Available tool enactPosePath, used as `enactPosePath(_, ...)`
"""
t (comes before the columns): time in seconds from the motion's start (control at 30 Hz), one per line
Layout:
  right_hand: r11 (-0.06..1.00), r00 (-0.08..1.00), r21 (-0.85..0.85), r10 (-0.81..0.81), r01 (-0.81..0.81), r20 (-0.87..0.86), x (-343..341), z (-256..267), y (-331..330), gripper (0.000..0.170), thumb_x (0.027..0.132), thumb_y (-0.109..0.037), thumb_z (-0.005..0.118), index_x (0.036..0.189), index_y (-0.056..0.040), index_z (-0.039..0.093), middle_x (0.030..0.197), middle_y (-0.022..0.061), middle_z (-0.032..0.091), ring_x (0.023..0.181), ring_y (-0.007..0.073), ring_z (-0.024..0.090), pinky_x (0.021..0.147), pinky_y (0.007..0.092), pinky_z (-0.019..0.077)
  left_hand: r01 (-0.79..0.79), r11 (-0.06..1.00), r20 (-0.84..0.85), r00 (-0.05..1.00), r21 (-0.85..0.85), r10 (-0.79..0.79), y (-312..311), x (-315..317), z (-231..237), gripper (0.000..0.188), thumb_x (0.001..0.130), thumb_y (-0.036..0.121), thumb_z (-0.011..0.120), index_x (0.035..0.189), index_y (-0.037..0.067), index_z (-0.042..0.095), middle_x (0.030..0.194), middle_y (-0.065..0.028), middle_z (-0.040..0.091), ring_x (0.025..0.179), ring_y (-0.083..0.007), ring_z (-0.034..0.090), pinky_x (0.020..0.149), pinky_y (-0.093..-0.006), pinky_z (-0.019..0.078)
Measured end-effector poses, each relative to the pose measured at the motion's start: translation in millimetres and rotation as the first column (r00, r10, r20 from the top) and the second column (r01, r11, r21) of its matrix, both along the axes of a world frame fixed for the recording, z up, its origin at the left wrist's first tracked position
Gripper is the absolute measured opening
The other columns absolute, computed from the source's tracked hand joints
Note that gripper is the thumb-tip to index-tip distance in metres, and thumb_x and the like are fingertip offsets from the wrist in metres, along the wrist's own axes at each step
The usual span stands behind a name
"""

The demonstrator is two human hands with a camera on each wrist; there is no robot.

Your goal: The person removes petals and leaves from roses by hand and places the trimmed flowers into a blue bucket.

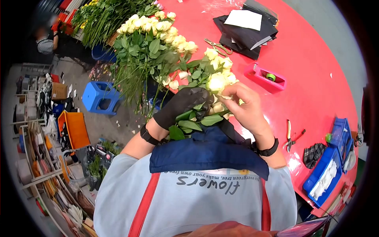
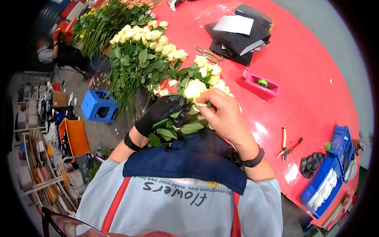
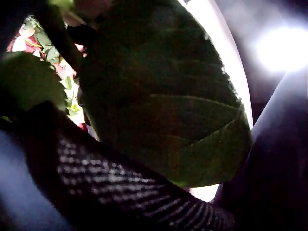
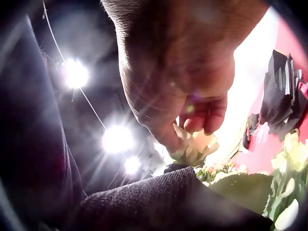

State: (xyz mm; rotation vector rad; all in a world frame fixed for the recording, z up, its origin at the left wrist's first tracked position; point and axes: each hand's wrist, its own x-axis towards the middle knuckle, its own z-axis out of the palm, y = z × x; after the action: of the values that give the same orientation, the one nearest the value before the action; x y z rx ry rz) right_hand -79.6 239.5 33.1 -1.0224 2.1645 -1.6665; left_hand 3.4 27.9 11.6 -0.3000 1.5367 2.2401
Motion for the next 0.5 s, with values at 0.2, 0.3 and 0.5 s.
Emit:
enactPosePath(0.2,0.996,0.998,-0.088,0.028,-0.033,-0.057,1.8,3.9,0.6,0.014,0.076,0.005,0.063,0.089,-0.0014,0.066,0.084,0.0054,0.064,0.067,0.0125,0.058,0.058,0.0251,0.0466,-0.027,0.974,0.021,1.000,0.227,0.023,-4.0,9.7,-8.4,0.024,0.100,0.029,0.054,0.098,0.005,0.055,0.074,-0.0007,0.051,0.057,-0.0104,0.045,0.052,-0.0252,0.0364)
enactPosePath(0.3,0.997,0.999,-0.073,0.040,-0.040,-0.013,-1.3,4.0,6.1,0.013,0.077,0.003,0.067,0.089,-0.0017,0.067,0.085,0.0053,0.064,0.070,0.0134,0.059,0.060,0.0260,0.0477,-0.050,0.944,0.021,0.999,0.326,0.045,-8.9,13.7,-17.2,0.023,0.099,0.029,0.054,0.096,0.006,0.053,0.073,-0.0008,0.049,0.056,-0.0103,0.043,0.052,-0.0257,0.0356)
enactPosePath(0.5,0.991,0.997,-0.125,0.049,-0.041,0.058,-12.7,16.0,4.5,0.015,0.077,-0.008,0.077,0.086,-0.0007,0.069,0.080,0.0048,0.064,0.071,0.0128,0.059,0.062,0.0259,0.0457,-0.064,0.962,-0.037,0.996,0.265,0.076,-9.3,16.8,-4.5,0.022,0.098,0.027,0.056,0.099,0.005,0.055,0.075,-0.0022,0.053,0.057,-0.0117,0.047,0.053,-0.0266,0.0392)
